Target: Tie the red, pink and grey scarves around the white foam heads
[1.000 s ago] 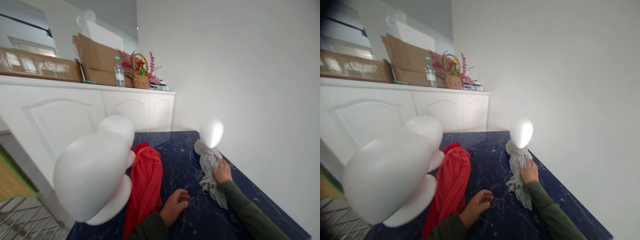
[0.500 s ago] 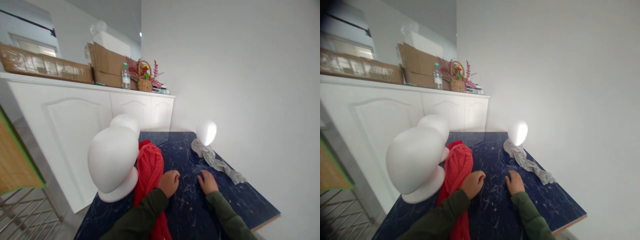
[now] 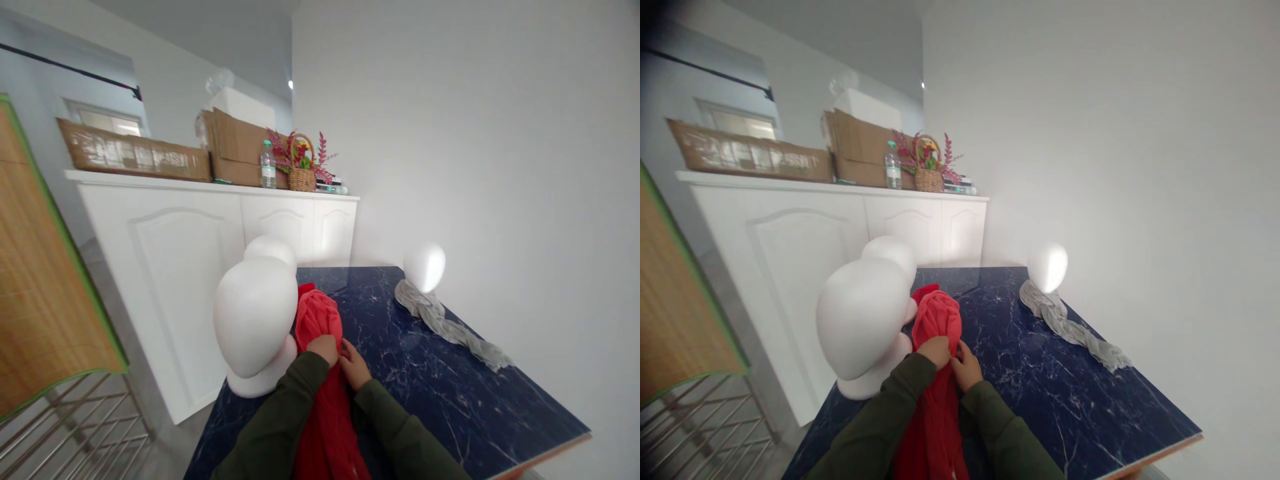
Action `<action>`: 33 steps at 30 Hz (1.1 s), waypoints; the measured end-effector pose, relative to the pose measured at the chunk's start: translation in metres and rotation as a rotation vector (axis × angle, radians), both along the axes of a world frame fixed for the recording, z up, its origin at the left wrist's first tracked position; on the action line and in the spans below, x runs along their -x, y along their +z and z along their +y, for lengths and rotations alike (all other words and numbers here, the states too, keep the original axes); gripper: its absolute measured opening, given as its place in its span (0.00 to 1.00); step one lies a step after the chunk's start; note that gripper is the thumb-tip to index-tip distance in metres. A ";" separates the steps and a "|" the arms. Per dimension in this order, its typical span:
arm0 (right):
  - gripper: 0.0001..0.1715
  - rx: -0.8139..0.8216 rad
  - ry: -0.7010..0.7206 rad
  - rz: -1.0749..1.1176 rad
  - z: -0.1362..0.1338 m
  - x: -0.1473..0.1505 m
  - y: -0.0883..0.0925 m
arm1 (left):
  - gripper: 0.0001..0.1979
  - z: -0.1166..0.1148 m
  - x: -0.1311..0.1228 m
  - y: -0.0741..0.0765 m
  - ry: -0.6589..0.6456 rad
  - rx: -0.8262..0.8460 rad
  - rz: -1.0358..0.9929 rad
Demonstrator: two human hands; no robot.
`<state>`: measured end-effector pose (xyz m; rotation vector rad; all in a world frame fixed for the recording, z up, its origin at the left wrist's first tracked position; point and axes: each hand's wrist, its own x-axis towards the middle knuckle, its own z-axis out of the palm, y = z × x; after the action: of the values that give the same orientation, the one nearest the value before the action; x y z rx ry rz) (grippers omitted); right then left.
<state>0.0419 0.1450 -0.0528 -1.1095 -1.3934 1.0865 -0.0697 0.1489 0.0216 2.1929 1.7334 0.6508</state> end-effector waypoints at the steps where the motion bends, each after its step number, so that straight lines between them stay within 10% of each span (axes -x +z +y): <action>1: 0.30 0.067 0.050 0.189 0.001 -0.003 0.000 | 0.09 0.001 -0.002 0.002 -0.047 0.008 -0.011; 8: 0.26 0.248 0.346 0.580 -0.003 -0.025 0.005 | 0.15 -0.009 -0.030 0.018 -0.361 -0.085 -0.226; 13: 0.18 0.247 0.312 0.513 -0.001 -0.030 0.005 | 0.16 -0.018 -0.032 0.020 -0.172 -0.225 -0.269; 21: 0.24 0.100 -0.055 0.273 0.009 -0.104 0.021 | 0.09 -0.003 -0.016 -0.024 0.013 -0.050 0.028; 28: 0.31 0.268 -0.090 0.459 -0.080 -0.182 0.020 | 0.16 -0.038 -0.009 0.001 -0.155 -0.046 0.114; 33: 0.25 0.381 -0.297 0.643 -0.159 -0.218 0.008 | 0.13 -0.110 0.067 0.004 -0.304 0.084 0.037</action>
<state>0.2599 -0.0138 -0.0448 -1.0534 -0.5141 1.3594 -0.1364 0.0392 0.0256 2.3539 1.3731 0.4565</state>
